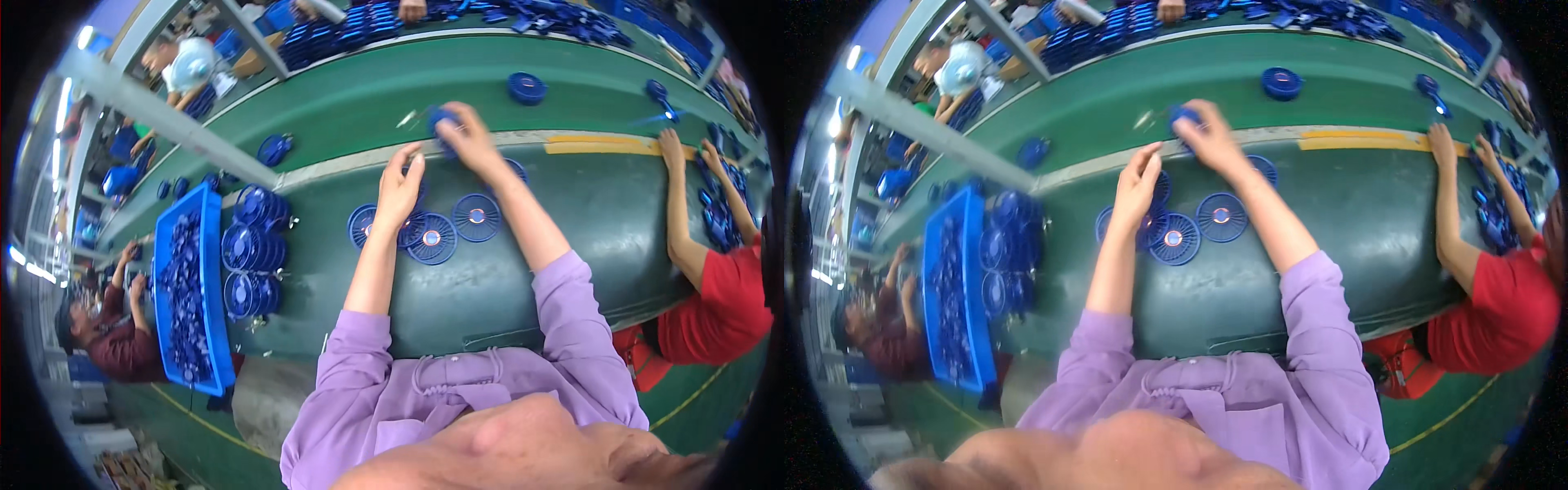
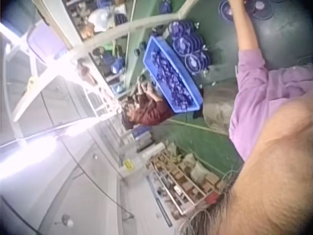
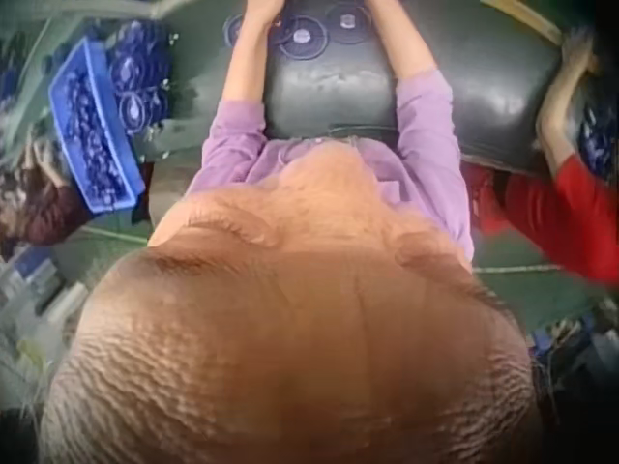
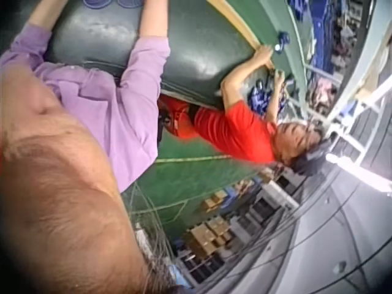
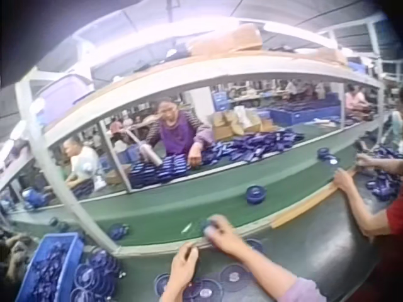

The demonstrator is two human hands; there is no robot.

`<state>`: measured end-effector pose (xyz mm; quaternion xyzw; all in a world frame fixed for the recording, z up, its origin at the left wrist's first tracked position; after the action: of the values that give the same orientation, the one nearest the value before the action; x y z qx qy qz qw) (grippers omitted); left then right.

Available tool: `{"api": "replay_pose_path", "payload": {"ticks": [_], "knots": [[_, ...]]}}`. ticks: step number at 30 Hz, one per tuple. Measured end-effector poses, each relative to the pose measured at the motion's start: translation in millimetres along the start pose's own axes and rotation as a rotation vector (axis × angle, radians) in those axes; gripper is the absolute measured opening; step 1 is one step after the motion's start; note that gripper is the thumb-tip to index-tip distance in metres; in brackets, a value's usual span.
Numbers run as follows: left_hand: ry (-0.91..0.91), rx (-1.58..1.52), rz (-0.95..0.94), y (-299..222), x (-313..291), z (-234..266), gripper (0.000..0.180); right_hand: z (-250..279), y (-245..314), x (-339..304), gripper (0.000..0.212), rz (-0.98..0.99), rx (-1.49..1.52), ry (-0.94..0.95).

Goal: The person assembles mini fans by taking fan bodies and covers from the conveyor line, pressing the covers onto the fan assemblies by hand, and placing the assembled fans back onto the conveyor belt.

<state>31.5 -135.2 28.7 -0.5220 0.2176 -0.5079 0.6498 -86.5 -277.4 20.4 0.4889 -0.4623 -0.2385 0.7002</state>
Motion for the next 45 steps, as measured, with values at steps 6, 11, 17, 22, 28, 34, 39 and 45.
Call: {"api": "replay_pose_path", "payload": {"ticks": [6, 11, 17, 22, 28, 34, 39, 45], "knots": [[-0.356, 0.393, -0.249, 23.2, 39.6, 81.7, 0.026, 55.4, -26.1, 11.0, 0.065, 0.114, -0.532, -0.213], [-0.561, 0.843, -0.098, 87.7, 88.2, 165.8, 0.046, -23.4, 27.5, -21.3, 0.050, 0.381, -0.635, 0.124], [-0.354, 1.071, 0.443, 118.3, 102.6, 205.4, 0.045, -67.8, 37.6, -57.8, 0.057, 0.252, -0.498, 0.769], [-0.393, 1.048, 0.257, 99.6, 107.4, 190.5, 0.041, -68.8, 40.2, -60.8, 0.063, 0.230, -0.527, 0.820], [-0.264, 1.266, 0.400, 86.4, 113.3, 169.3, 0.028, -60.6, 28.1, -60.7, 0.058, 0.198, -0.566, 0.696], [-0.290, 0.970, 0.236, 123.4, 90.2, 190.5, 0.034, -74.1, 32.3, -56.8, 0.051, 0.271, -0.598, 0.543], [-0.400, 0.830, 0.088, 101.7, 72.0, 159.5, 0.028, -66.3, 28.7, -54.5, 0.056, 0.299, -0.643, 0.473], [-0.484, 0.180, -0.029, 81.6, 37.0, 109.5, 0.030, -59.7, 45.4, -40.9, 0.066, 0.267, -0.337, 0.307]]}}
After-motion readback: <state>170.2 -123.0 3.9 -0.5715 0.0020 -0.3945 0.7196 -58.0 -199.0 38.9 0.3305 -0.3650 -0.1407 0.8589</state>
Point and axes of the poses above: each hand's wrist, its own x-axis towards the middle knuckle, its own z-axis out of the back of the hand, y = z × x, the point moved 4 cm from there along x, towards the middle knuckle, and after that the axes turned 4 degrees about x, right-handed, at the moved point
